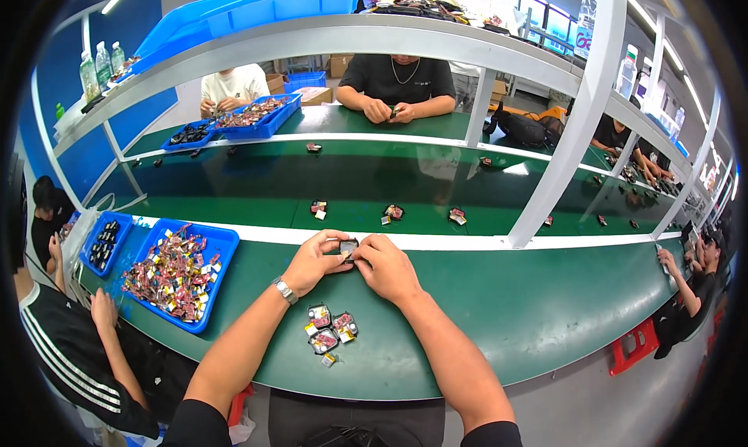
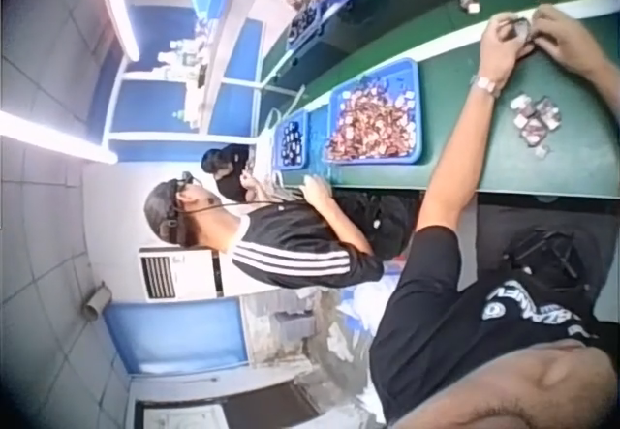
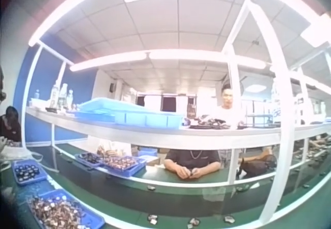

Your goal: Assembling small electronic components on a factory production line.

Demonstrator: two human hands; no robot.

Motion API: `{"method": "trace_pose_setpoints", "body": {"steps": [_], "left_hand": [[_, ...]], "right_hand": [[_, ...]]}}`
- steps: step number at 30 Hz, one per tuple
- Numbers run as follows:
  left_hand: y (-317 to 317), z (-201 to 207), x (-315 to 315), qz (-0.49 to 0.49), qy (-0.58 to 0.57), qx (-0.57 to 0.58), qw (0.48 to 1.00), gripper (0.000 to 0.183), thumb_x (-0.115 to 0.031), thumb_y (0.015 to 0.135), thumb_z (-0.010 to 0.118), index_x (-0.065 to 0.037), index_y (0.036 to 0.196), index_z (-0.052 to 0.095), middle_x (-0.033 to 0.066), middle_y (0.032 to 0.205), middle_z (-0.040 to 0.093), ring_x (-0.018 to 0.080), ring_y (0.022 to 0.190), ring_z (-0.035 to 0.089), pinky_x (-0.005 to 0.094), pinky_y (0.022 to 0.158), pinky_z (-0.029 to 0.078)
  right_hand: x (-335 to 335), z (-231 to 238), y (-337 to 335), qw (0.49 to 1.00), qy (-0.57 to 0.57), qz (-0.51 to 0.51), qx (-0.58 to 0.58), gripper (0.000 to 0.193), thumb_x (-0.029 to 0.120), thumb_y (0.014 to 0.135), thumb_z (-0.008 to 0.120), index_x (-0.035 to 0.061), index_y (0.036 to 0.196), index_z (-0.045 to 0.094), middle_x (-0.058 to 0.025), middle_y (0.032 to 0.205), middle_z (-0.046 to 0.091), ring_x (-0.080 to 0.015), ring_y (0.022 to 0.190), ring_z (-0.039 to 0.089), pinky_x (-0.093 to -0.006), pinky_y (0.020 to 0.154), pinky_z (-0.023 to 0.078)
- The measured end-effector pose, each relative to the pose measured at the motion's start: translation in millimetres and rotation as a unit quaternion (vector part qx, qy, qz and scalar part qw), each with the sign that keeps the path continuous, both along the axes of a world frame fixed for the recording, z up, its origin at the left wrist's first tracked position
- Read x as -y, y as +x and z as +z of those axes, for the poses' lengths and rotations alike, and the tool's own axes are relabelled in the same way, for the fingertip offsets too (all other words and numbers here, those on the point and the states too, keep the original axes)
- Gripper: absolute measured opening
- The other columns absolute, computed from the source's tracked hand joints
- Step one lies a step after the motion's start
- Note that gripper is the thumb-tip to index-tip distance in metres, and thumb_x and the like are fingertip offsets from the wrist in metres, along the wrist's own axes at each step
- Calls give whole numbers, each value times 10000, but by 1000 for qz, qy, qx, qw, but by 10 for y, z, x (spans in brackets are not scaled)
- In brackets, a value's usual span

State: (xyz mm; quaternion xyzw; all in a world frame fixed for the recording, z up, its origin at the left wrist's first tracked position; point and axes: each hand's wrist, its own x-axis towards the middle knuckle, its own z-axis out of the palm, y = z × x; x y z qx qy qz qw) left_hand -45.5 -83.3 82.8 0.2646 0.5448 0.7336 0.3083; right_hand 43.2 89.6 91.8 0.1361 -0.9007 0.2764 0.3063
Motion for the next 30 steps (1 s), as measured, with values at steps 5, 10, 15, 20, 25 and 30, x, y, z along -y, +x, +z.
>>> {"method": "trace_pose_setpoints", "body": {"steps": [5,10,15,20,25,30], "left_hand": [[25,20,10,-4,-2,-2,1000,354,74,904,511,-34,1240,478,108,1245,560,177,1107,591,325,962,539],[11,-29,25,-14,1,-11,1000,364,83,890,501,-24,1237,476,123,1281,543,195,1128,588,339,966,535],[9,-26,6,-31,14,-37,999,368,85,871,549,-18,1219,490,129,1300,527,204,1140,580,342,964,531],[17,-39,0,-36,12,-63,997,375,122,862,534,-19,1208,503,120,1267,545,183,1147,568,334,959,530],[10,-30,17,-56,-1,-38,998,351,108,883,506,-16,1211,505,110,1290,539,178,1157,563,342,975,525],[29,24,21,-55,-14,-19,998,304,73,911,496,-10,1204,498,127,1303,537,201,1150,579,368,984,529]], "right_hand": [[84,61,41,999,-1,-29,14,156,62,760,707,99,905,663,-46,944,586,-250,898,598,-363,738,521],[68,27,23,1000,8,-28,1,148,93,763,724,109,906,691,-46,1034,582,-253,980,576,-366,791,519],[20,-61,5,998,-64,-10,27,128,105,779,726,110,906,714,-59,1192,581,-268,1129,526,-373,933,471],[23,-62,-11,997,-69,-6,32,120,109,794,704,105,913,721,-69,1195,594,-269,1144,523,-375,964,449],[22,-60,-17,998,-61,-4,30,104,115,797,685,90,894,714,-78,1195,601,-275,1153,522,-374,976,442],[-26,13,37,994,-71,45,73,83,107,785,701,90,866,706,-81,1222,593,-275,1182,508,-392,1018,412]]}}
